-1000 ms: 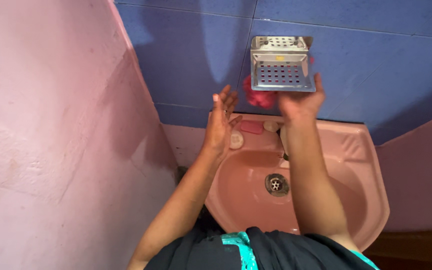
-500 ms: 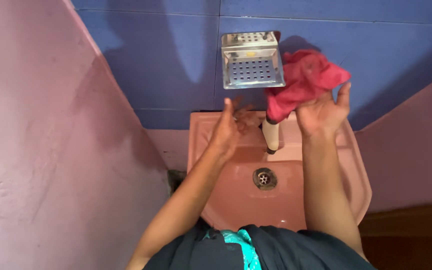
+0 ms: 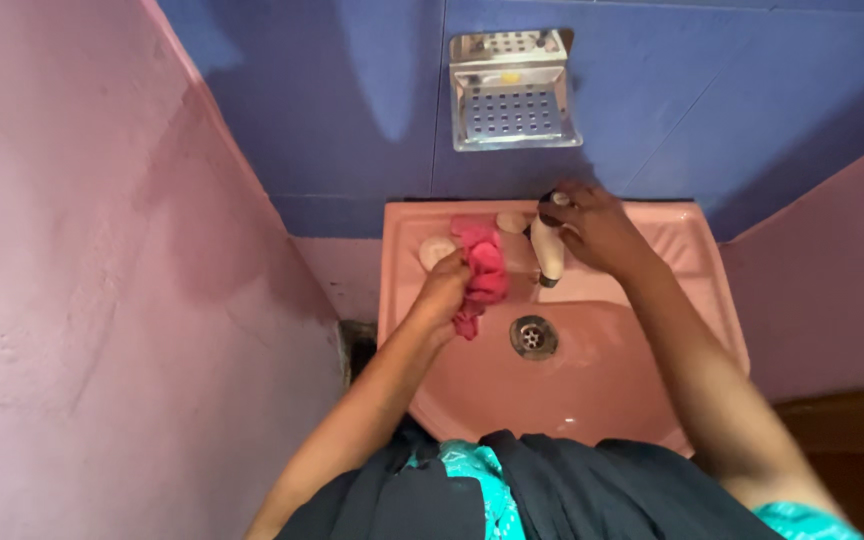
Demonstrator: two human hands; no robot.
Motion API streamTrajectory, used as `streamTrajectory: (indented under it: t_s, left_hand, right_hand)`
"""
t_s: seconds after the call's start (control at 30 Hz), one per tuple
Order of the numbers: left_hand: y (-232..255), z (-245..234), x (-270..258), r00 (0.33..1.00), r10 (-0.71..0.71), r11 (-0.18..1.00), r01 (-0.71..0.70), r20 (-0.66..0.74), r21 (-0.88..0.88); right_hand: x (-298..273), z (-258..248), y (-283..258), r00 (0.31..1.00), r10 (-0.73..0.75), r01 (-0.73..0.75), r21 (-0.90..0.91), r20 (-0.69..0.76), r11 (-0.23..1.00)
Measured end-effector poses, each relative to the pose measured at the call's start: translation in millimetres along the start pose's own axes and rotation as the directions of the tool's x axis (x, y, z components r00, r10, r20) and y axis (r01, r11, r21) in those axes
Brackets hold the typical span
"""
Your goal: The person cleans a metal soap dish and the surrounding bathroom wall using a small green scrub pad and then wipes the area with a pink cloth.
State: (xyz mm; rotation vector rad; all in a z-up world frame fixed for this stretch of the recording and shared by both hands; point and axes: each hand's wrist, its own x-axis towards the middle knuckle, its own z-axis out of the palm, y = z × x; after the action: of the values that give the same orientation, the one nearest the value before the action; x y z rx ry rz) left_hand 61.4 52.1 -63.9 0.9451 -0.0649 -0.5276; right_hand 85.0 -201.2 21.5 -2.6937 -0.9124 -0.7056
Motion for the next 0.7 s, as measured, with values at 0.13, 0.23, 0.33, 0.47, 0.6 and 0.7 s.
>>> streamTrajectory:
  t_s: [0.13,0.23,0.33,0.47,0.6,0.7]
  left_hand:
    - [-2.1,-18.8,-18.6,0.996,0.019,0.997,-0.012,0.086,-0.077]
    - [-11.5,-21.2,-32.1,0.975,-0.102,0.989,0.120,-0.199,0.082]
    - [-27.8,-28.1,-44.7,0.985,-0.067,0.998,0.067,-0.157,-0.009]
    - [-39.5,-41.3,-50.0,0.972,0.029,1.000,-0.028,-0.232,0.009]
    - [-33.9,-47.0,-64.6,0.937,0.075,0.997,-0.070,-0.341,0.025]
    - [-19.0,-41.8,-68.0,0.888,0.097,0.989,-0.036,-0.449,0.141]
  right_hand:
    - [1.9,30.6,24.3,0.990,0.078,-0.071,-0.060,0.114,0.996]
    - [0.3,44.1,34.8,0.959,0.208,-0.193,-0.093,0.192,0.977]
    - [0.1,63.8,28.7,0.915,0.368,-0.292,-0.363,0.162,0.885]
    - [18.9,92.3,-2.7,0.899,0.437,-0.389,-0.540,-0.042,0.747]
    - [-3.9,80.7,-43.7,0.905,0.426,-0.355,-0.549,0.004,0.757]
    - [0.9,88.8,-73.6,0.868,0.483,-0.374,-0.492,0.111,0.786]
